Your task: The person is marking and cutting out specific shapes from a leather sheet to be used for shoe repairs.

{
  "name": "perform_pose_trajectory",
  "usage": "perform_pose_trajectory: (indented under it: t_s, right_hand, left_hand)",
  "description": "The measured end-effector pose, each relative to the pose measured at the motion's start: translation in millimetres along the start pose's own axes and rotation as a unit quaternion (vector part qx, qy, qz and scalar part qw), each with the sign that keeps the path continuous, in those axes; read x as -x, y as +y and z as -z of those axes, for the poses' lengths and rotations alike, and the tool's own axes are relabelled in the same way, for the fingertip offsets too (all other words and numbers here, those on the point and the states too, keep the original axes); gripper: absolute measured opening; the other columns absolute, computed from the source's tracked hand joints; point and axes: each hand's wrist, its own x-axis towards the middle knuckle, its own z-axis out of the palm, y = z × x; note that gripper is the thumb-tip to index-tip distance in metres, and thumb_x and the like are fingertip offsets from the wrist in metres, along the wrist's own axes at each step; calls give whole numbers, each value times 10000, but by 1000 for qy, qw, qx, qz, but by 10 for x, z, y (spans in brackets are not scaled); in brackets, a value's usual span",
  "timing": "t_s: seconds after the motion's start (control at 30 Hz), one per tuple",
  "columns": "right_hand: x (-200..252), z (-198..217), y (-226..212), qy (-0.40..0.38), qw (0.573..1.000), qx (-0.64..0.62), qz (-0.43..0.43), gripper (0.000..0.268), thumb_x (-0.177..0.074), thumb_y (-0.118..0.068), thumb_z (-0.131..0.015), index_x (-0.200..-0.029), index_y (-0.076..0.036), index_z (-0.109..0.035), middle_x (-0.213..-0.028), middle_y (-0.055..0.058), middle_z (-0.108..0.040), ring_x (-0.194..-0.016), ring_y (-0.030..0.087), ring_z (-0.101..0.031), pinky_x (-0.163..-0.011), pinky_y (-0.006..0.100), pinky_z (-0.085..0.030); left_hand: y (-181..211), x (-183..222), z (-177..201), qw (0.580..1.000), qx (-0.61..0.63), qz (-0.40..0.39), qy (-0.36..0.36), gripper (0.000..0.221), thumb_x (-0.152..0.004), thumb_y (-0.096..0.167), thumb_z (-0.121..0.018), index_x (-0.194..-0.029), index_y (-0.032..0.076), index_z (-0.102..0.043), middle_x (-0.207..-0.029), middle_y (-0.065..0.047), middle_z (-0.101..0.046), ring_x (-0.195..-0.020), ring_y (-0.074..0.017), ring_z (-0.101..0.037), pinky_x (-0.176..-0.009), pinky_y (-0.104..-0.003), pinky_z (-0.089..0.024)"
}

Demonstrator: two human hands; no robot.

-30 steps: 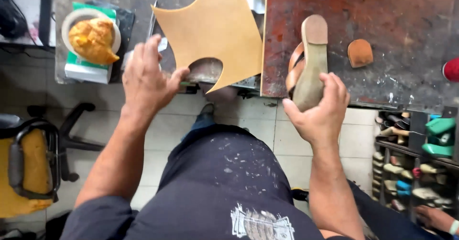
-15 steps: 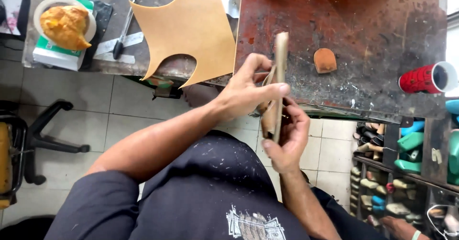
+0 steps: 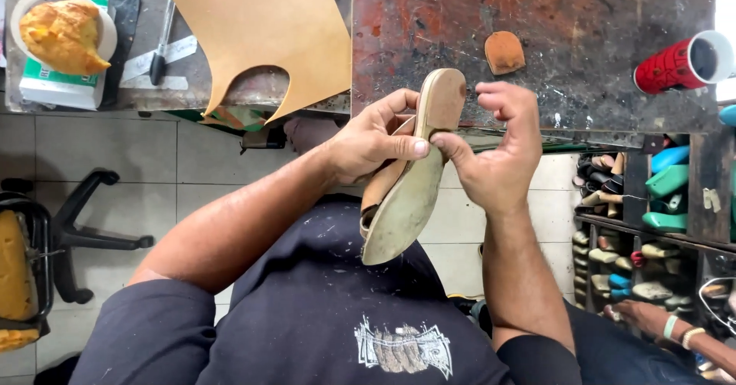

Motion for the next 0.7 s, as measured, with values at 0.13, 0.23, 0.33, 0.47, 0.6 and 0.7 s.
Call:
perform_pose_trajectory:
  t_s: [0.13, 0.23, 0.33, 0.47, 0.6, 0.7]
  right_hand:
    - [-118, 53, 48, -17, 1000, -15, 10, 660, -718, -255, -1035, -1105, 50, -595, -1154, 198, -641, -1054, 325, -590, -904, 393, -441]
    - [-176, 63, 31, -25, 996, 31, 79, 632, -754, -267, -1028, -1103, 75, -626, -1149, 222, -652, -1042, 380, -590, -900, 452, -481]
    - [-155, -12, 59, -31, 962, 151, 225, 462, -1010, -342, -768, -1190, 20, -543, -1115, 201, -683, -898, 394, -644, -793, 516, -479]
    - [-116, -131, 63, 31, 925, 216, 312, 252, -1010, -144, -653, -1116, -27, -457, -1012, 159, -727, -735, 331, -698, -649, 451, -535]
    - [-88, -144, 130, 87, 927, 218, 293, 267, -941, 46, -681, -1072, 7, -452, -941, 169, -742, -640, 303, -699, -560, 389, -548]
    - [-145, -70, 139, 104, 964, 140, 202, 285, -981, 54, -683, -1101, 4, -429, -921, 178, -716, -679, 262, -680, -596, 353, -531]
  left_hand:
    - [-67, -25, 84, 1000, 8, 10, -11, 504, -836, 110, -855, -1263, 101, -587, -874, -70, -693, -769, -144, -714, -696, -322, -646]
    - [-93, -33, 108, 999, 34, 14, -15, 451, -875, 56, -807, -1247, 90, -552, -788, -69, -626, -382, -176, -624, -351, -255, -555]
    - [20, -24, 72, 1000, 10, 17, -9, 455, -862, 107, -820, -1241, 98, -568, -821, -64, -639, -450, -152, -663, -364, -242, -577]
    - [82, -38, 32, 999, -44, 7, -14, 486, -838, 178, -860, -1244, 118, -599, -881, -78, -690, -654, -87, -658, -522, -205, -578]
    - [172, -25, -13, 1000, -7, 17, -20, 454, -852, 158, -833, -1232, 79, -598, -821, -88, -680, -605, -96, -660, -507, -207, -562]
    - [224, -4, -36, 999, 18, 21, -24, 452, -849, 131, -814, -1241, 59, -602, -778, -101, -675, -584, -123, -679, -516, -226, -569]
